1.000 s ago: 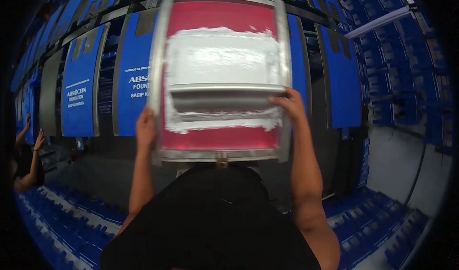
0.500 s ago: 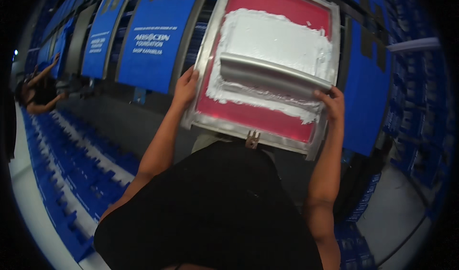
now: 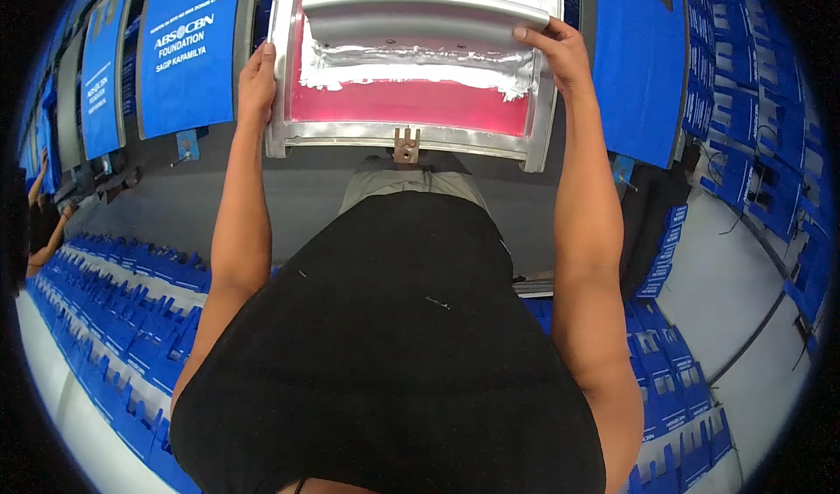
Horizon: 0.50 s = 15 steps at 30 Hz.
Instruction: The person uses a squeegee to spread white ink evenly across a screen printing frame held in a vertical position. The person repeatedly moves the squeegee back and forth to ensure the ink covers the entire mesh area of the frame.
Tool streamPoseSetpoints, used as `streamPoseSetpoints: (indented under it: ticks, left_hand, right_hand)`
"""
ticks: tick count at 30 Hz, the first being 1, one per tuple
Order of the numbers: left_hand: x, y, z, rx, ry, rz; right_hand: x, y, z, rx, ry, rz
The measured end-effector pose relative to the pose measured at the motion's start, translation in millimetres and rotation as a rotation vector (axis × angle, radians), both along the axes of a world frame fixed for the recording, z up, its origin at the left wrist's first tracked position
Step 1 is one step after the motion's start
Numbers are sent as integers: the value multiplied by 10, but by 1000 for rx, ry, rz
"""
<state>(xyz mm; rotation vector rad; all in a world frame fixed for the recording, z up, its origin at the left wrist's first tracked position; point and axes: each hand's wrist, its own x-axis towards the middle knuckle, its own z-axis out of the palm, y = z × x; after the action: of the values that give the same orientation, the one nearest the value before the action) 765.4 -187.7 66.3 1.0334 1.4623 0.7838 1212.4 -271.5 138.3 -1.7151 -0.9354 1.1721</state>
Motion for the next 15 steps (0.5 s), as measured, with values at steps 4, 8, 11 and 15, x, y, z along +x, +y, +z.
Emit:
streamPoseSetpoints:
  ticks: [4, 8, 11, 15]
  left_hand:
    - [4, -7, -53, -5, -25, -14]
    - [-5, 3, -99, 10, -62, -3]
    - [34, -48, -209, 70, 94, -48]
    - [-51, -14, -52, 390, 689, -315]
  right_hand:
    - [8, -54, 2, -35, -15, -9]
    - [-13, -54, -1, -11, -24, -3]
    - [6, -103, -34, -53, -98, 10]
    - [166, -234, 54, -90, -507, 193]
